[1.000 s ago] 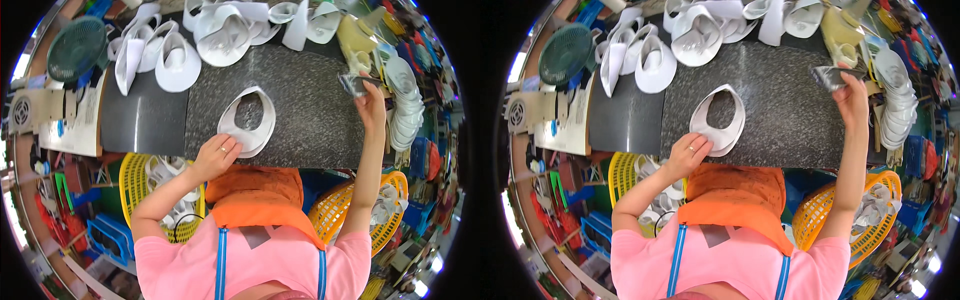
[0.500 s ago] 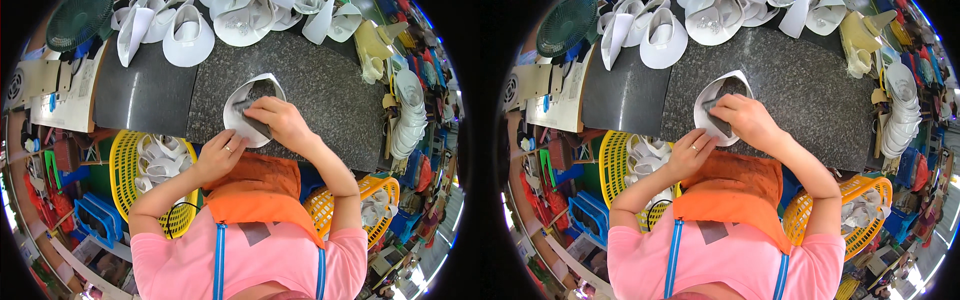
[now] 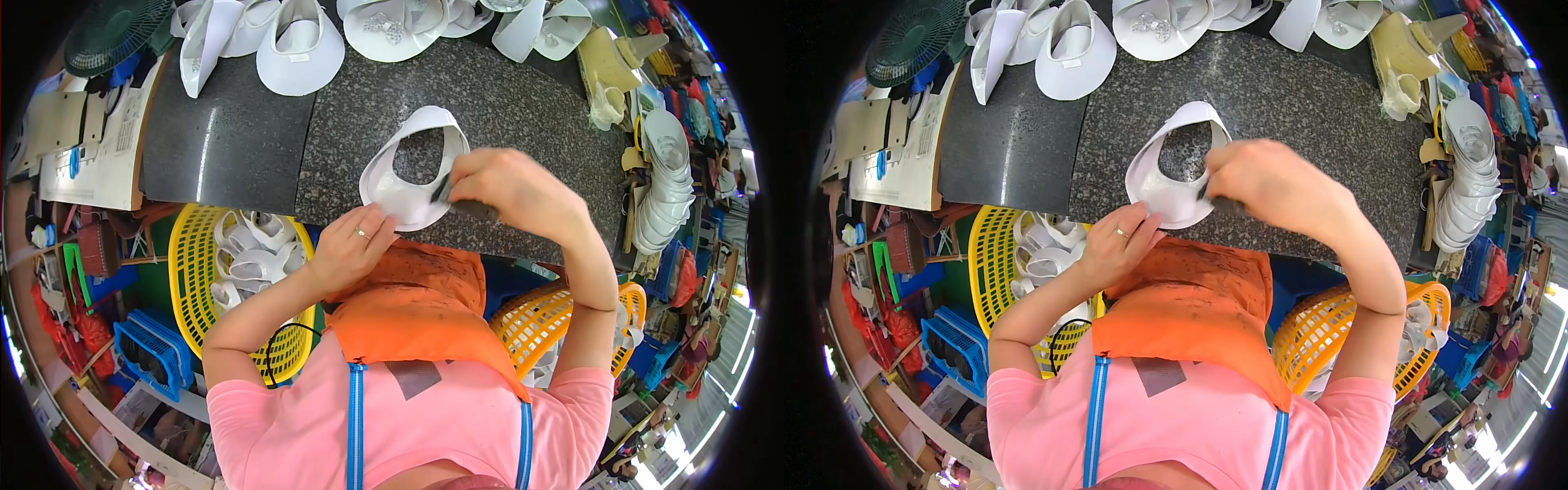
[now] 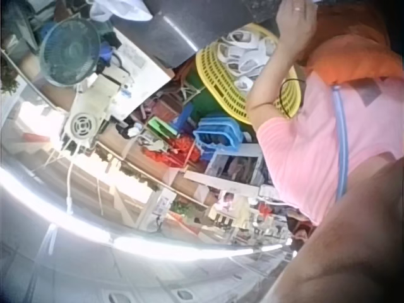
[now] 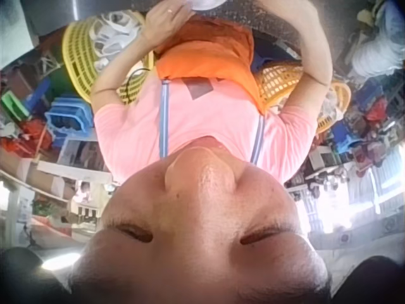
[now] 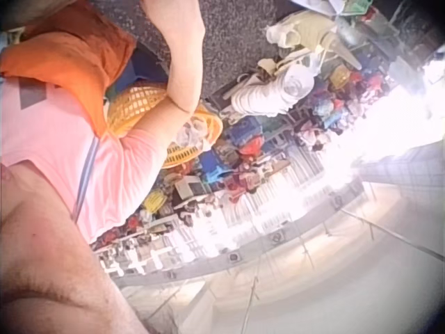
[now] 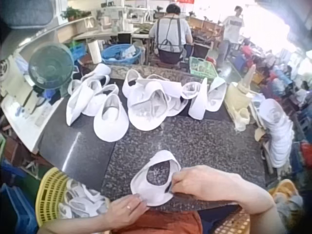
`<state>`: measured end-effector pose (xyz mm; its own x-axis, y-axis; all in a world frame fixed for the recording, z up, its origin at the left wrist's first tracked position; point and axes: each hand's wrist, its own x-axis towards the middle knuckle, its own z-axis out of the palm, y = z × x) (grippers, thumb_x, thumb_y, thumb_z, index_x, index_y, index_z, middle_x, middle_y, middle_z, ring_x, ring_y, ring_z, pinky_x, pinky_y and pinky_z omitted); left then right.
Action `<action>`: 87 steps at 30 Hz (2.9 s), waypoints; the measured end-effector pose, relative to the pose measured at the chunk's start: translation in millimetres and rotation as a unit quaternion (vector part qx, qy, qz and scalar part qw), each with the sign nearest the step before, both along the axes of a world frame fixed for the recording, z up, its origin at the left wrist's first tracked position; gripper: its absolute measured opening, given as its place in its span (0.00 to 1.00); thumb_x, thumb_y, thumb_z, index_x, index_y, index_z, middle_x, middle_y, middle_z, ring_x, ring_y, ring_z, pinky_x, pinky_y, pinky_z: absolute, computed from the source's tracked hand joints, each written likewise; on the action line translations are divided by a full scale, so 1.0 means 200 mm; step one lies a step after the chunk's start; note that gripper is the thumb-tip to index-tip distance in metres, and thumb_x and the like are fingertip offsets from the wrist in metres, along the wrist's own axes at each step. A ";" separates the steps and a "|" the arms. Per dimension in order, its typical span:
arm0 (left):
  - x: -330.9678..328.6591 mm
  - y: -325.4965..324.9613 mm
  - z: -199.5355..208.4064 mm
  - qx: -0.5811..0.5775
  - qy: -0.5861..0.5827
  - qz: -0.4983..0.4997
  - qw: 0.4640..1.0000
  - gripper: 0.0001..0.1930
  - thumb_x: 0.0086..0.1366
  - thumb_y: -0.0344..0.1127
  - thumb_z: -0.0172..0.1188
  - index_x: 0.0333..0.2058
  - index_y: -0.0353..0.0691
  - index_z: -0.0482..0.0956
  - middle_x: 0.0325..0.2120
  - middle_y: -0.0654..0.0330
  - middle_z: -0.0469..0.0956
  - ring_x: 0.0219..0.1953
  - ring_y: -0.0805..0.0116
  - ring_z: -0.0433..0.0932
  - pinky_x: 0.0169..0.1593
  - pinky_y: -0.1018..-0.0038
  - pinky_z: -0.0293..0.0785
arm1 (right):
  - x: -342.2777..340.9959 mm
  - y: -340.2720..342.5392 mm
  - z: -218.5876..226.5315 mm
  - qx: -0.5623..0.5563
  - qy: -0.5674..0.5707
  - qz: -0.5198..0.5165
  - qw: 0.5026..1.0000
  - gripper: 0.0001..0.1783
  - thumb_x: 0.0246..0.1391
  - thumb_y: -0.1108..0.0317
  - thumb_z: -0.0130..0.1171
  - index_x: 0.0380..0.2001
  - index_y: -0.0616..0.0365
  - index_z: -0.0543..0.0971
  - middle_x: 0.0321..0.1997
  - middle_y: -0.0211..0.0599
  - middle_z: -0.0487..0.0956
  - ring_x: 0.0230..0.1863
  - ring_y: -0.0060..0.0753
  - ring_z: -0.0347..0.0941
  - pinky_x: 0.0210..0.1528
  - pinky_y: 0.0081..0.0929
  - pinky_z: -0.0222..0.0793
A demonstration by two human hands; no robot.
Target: The person applies adhesive to the inside edges of white shoe uppers using a small handheld applicator, then places each finished component into a yellow basket. After completing several uppers, the person picks up a flat beige piece and applies glue to its surface.
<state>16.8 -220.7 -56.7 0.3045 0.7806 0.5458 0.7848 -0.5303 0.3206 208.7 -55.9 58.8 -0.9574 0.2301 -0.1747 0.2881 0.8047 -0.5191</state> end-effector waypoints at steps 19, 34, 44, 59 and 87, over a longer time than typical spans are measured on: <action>0.01 0.08 0.16 -0.113 -0.114 0.076 0.984 0.14 0.47 0.20 0.55 0.35 0.36 0.76 0.30 0.57 0.73 0.35 0.63 0.73 0.40 0.72 0.70 | 0.18 -0.03 0.07 0.106 0.327 -0.180 0.922 0.20 0.37 0.83 0.57 0.39 0.60 0.77 0.34 0.40 0.76 0.34 0.38 0.74 0.33 0.27 0.71; -0.02 0.04 0.07 -0.062 -0.125 0.100 0.985 0.11 0.46 0.18 0.59 0.30 0.37 0.77 0.30 0.57 0.73 0.36 0.57 0.74 0.40 0.67 0.72 | -0.03 -0.11 -0.18 -0.062 0.327 -0.162 0.929 0.15 0.37 0.80 0.60 0.34 0.59 0.79 0.34 0.38 0.76 0.36 0.39 0.75 0.37 0.31 0.72; -0.02 0.08 0.17 -0.104 -0.218 0.141 0.960 0.08 0.51 0.17 0.56 0.30 0.34 0.75 0.29 0.54 0.74 0.30 0.58 0.75 0.34 0.72 0.71 | -0.19 -0.07 -0.27 0.200 0.266 -0.245 0.911 0.05 0.44 0.75 0.54 0.28 0.62 0.74 0.26 0.36 0.71 0.28 0.33 0.74 0.27 0.27 0.71; -0.22 0.18 0.25 -0.172 -0.651 0.195 0.713 0.09 0.61 0.25 0.54 0.40 0.31 0.73 0.32 0.62 0.76 0.32 0.80 0.73 0.38 0.82 0.70 | -0.01 -0.10 -0.27 -0.083 0.364 -0.295 0.879 0.13 0.44 0.78 0.62 0.36 0.59 0.80 0.30 0.36 0.76 0.29 0.28 0.72 0.31 0.22 0.67; -0.34 1.21 0.41 -0.418 -0.146 0.135 0.886 0.10 0.47 0.26 0.59 0.31 0.29 0.81 0.22 0.56 0.79 0.22 0.71 0.75 0.23 0.75 0.69 | -0.14 0.16 -0.42 0.329 0.381 -0.194 0.842 0.18 0.43 0.74 0.53 0.42 0.60 0.75 0.29 0.35 0.71 0.30 0.35 0.72 0.32 0.28 0.71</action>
<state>-51.8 21.3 24.8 -0.0137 0.9723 -0.2332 0.6663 0.1827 0.7229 180.5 -23.2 -24.3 -0.5641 0.3578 0.7442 0.3801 0.9126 -0.1506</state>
